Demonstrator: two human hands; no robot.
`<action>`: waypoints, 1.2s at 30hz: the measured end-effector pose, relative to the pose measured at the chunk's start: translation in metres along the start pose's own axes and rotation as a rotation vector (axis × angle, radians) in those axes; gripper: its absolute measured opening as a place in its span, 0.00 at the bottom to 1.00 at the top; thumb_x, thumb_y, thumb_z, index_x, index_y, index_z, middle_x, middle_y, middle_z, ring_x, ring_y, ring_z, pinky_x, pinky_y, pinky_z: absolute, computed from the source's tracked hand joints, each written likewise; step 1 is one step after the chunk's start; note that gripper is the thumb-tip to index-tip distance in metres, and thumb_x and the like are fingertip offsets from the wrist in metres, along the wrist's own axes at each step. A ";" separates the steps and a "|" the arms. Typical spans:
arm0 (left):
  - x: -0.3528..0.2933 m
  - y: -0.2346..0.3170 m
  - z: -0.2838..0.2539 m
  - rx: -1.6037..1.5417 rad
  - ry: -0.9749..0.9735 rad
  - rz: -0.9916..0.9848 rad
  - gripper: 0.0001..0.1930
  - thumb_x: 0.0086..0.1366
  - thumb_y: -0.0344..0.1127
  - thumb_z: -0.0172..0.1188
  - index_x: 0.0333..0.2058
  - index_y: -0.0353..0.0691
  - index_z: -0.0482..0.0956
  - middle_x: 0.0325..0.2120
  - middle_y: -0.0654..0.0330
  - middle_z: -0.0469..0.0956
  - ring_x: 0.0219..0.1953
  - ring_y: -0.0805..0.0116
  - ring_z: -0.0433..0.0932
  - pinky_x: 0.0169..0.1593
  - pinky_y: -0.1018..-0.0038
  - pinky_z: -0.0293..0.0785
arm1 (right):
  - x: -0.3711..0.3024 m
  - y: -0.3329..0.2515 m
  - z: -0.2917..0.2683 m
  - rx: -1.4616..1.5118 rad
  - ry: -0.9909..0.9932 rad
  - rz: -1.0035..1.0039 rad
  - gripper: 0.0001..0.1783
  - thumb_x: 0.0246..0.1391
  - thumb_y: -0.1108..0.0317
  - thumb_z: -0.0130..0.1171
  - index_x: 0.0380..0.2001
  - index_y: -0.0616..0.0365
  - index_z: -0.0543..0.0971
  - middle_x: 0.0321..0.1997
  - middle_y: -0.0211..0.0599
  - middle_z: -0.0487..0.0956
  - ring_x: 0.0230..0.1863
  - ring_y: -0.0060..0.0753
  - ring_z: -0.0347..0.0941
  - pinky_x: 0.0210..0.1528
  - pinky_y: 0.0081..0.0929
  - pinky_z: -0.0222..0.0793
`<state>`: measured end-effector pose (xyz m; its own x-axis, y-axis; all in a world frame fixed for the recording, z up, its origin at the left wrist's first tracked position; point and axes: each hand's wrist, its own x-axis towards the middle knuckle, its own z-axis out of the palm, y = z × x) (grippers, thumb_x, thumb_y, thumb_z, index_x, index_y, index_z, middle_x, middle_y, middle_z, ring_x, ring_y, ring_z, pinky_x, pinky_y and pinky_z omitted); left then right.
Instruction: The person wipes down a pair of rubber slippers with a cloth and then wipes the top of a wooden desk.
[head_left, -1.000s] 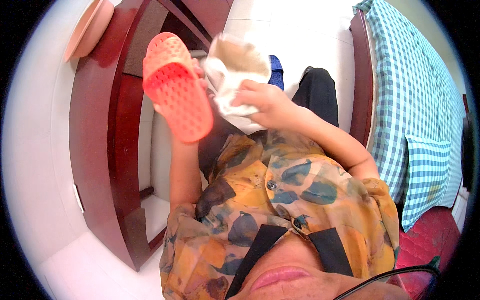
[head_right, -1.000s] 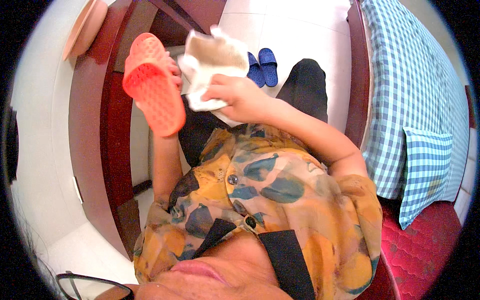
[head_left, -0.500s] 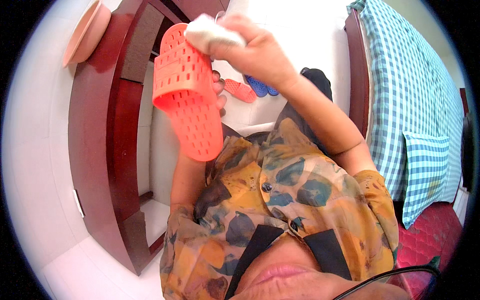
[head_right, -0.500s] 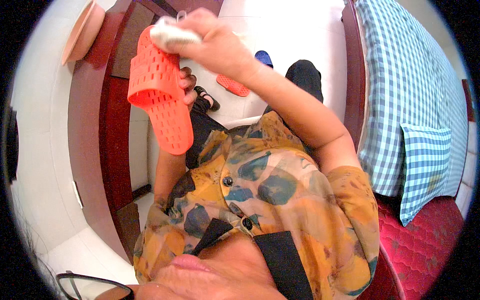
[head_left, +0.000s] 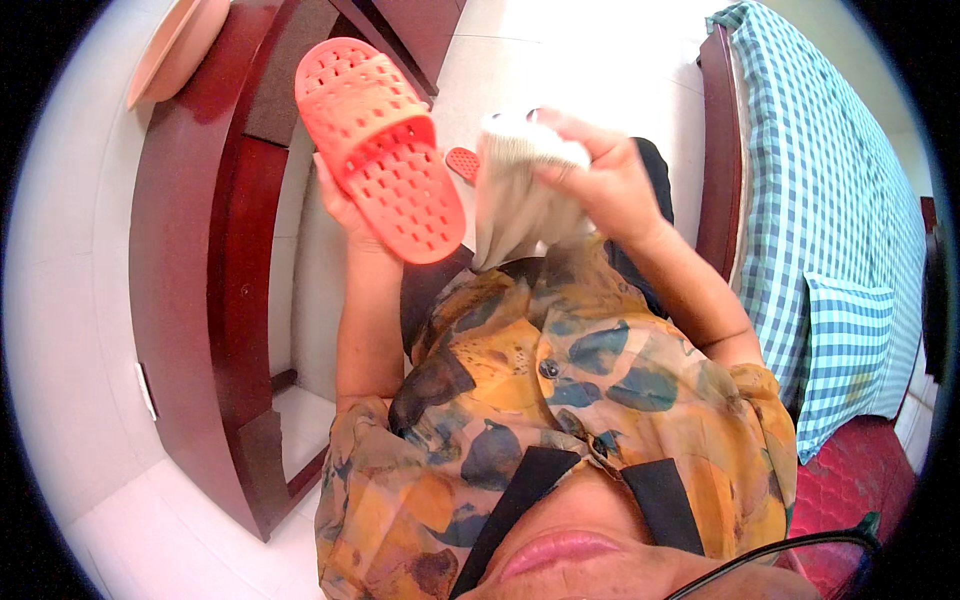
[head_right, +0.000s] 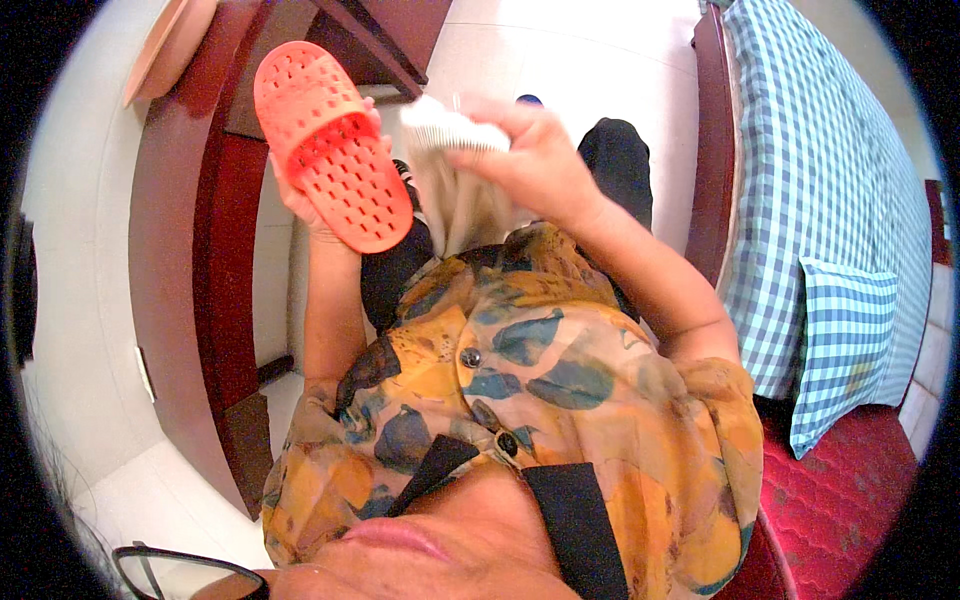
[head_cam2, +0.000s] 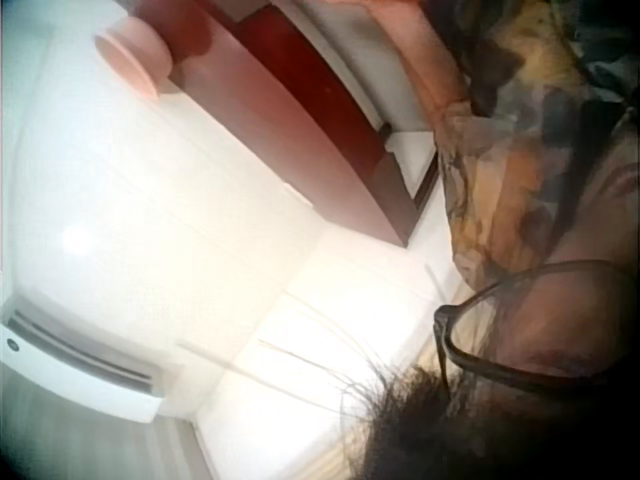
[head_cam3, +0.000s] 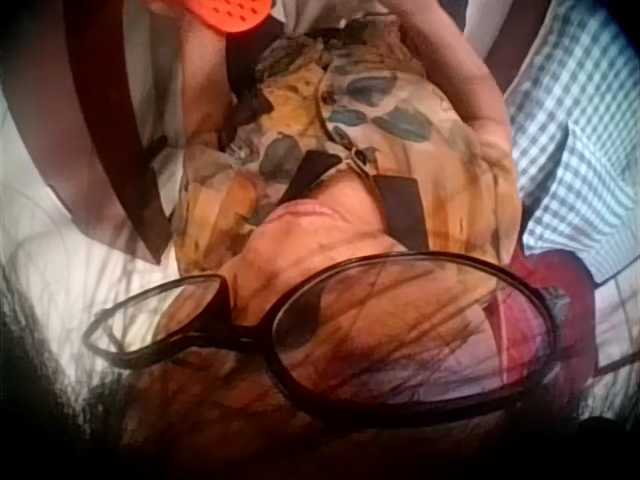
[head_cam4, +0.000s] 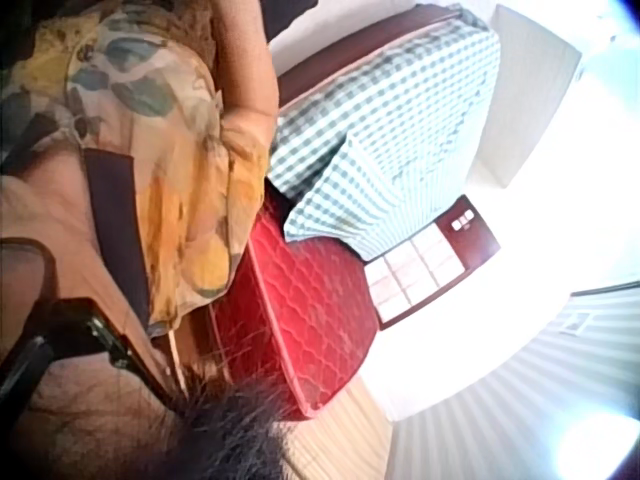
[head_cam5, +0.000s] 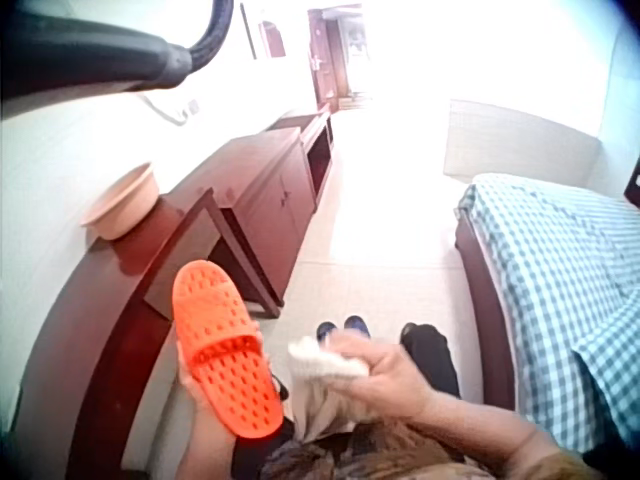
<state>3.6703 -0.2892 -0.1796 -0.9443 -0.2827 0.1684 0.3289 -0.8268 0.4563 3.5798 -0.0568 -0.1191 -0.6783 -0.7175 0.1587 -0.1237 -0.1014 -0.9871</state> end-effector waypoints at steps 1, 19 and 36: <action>-0.002 -0.003 0.004 0.091 0.026 0.014 0.38 0.59 0.58 0.50 0.60 0.40 0.52 0.56 0.48 0.61 0.56 0.52 0.64 0.58 0.55 0.61 | 0.005 -0.007 -0.001 0.187 0.027 -0.031 0.23 0.46 0.75 0.60 0.49 0.63 0.73 0.50 0.37 0.73 0.50 0.26 0.68 0.54 0.24 0.63; -0.025 -0.016 0.018 0.235 0.161 -0.068 0.43 0.58 0.63 0.46 0.61 0.36 0.47 0.57 0.44 0.58 0.54 0.46 0.65 0.52 0.50 0.67 | 0.061 0.044 -0.024 -0.379 0.328 -0.177 0.17 0.44 0.68 0.57 0.40 0.58 0.76 0.31 0.40 0.79 0.32 0.34 0.76 0.36 0.28 0.71; -0.009 0.010 0.015 0.884 -0.035 -0.226 0.30 0.63 0.50 0.50 0.54 0.31 0.59 0.50 0.52 0.67 0.53 0.66 0.66 0.57 0.69 0.61 | 0.056 0.042 -0.006 0.528 0.234 0.181 0.14 0.48 0.66 0.61 0.32 0.69 0.78 0.30 0.39 0.79 0.31 0.24 0.75 0.34 0.20 0.71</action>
<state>3.6825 -0.2874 -0.1634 -0.9911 -0.1322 0.0137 0.0380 -0.1828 0.9824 3.5328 -0.0969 -0.1513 -0.8038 -0.5906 -0.0714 0.3438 -0.3632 -0.8660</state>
